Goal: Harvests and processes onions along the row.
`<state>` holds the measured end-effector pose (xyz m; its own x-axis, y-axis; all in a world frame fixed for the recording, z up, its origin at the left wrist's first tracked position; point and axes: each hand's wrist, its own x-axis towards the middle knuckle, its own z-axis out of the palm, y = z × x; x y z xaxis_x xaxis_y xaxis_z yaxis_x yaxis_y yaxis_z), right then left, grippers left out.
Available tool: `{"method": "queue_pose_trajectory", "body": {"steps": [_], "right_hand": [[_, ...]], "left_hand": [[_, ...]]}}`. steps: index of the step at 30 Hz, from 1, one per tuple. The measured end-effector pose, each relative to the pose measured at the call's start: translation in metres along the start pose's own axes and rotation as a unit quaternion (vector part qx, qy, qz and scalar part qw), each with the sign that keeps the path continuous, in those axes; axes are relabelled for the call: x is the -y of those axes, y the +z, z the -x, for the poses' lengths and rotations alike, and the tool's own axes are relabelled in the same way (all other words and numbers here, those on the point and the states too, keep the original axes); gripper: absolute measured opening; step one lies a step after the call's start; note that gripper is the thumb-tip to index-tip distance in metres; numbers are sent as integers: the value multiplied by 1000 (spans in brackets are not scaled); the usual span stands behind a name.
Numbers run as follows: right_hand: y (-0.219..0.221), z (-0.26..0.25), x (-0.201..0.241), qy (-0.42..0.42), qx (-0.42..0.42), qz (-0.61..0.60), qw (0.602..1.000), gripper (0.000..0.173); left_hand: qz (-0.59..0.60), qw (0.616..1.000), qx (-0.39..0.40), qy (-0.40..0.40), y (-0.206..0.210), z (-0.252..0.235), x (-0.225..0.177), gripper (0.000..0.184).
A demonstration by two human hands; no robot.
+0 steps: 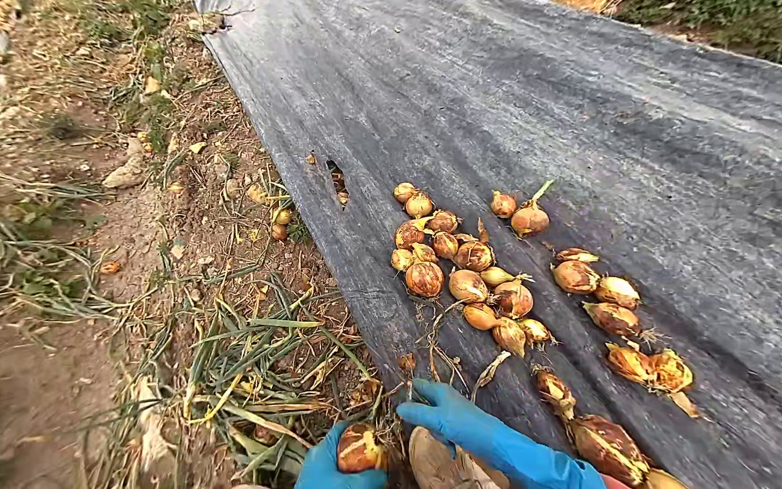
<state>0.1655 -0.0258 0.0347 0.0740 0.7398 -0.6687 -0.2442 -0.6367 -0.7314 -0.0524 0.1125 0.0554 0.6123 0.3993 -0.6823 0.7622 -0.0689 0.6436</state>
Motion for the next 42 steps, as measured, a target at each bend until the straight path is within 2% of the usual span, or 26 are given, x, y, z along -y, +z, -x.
{"method": "queue_pose_trajectory", "body": {"steps": [1,3,4,6,8,10,11,13,14,16,18,19,21,23,25,27,29,31,32,33,35,37,39,41,42], "right_hand": [[2,2,2,-12,24,2,1000,53],[3,8,16,-45,60,6,997,68],[2,11,23,-70,66,-6,995,78],[0,11,29,-121,55,-34,991,86],[-7,12,32,-159,42,-36,986,81],[-11,10,27,-216,15,-6,976,68],[-14,6,22,-240,-15,21,970,66],[-19,-4,13,-257,-97,73,959,71],[-22,-6,10,-256,-137,76,954,73],[-32,-12,8,-208,-184,24,960,64],[-49,-25,12,-120,-129,-14,984,65],[-53,-29,14,-88,-81,-27,992,66],[-55,-33,18,-116,-64,-121,984,52],[-59,-32,25,-154,-54,-280,946,47],[-64,-32,31,-153,-37,-340,927,58],[-65,-35,35,-171,-75,-336,923,57],[-63,-40,36,-212,-154,-284,922,75],[-68,-52,36,-241,-240,-244,908,94],[-69,-56,34,-254,-262,-241,899,97],[-69,-58,30,-269,-273,-242,891,95],[-65,-52,19,-287,-277,-264,878,89],[-78,-25,3,-296,-271,-313,861,71],[-113,-1,-24,-296,-328,-290,849,59],[-131,19,-33,-228,-358,-264,866,58],[-132,22,-32,-188,-360,-255,877,57]], "left_hand": [[113,992,-43,26,1,3,-17,79],[246,963,-58,93,1,3,-50,72],[261,957,-45,117,1,2,-62,72],[248,959,-16,134,1,1,-80,73],[226,966,-2,123,-1,2,-91,71],[132,983,-42,119,-4,3,-100,70],[22,988,-101,118,-6,2,-108,73],[-203,947,-231,98,-16,-15,-120,85],[-252,924,-277,76,-23,-29,-124,89],[-233,920,-312,49,-37,-47,-143,92],[-190,940,-264,97,-34,-48,-171,80],[-208,944,-221,134,-23,-46,-179,63],[-307,925,-135,177,-2,-51,-188,34],[-398,898,-78,173,10,-59,-201,34],[-448,881,-29,148,5,-68,-218,37],[-506,844,-59,169,-13,-90,-220,34],[-548,811,-109,175,-29,-118,-215,28],[-551,833,-34,16,-33,-139,-236,32],[-544,836,6,-65,-35,-153,-249,33],[-536,836,20,-113,-37,-168,-255,33],[-528,834,-2,-161,-49,-191,-250,36],[-519,821,-46,-235,-93,-207,-224,39],[-564,785,2,-257,-127,-194,-207,45],[-612,736,57,-284,-117,-168,-209,67],[-637,729,48,-247,-113,-170,-192,85]]}}
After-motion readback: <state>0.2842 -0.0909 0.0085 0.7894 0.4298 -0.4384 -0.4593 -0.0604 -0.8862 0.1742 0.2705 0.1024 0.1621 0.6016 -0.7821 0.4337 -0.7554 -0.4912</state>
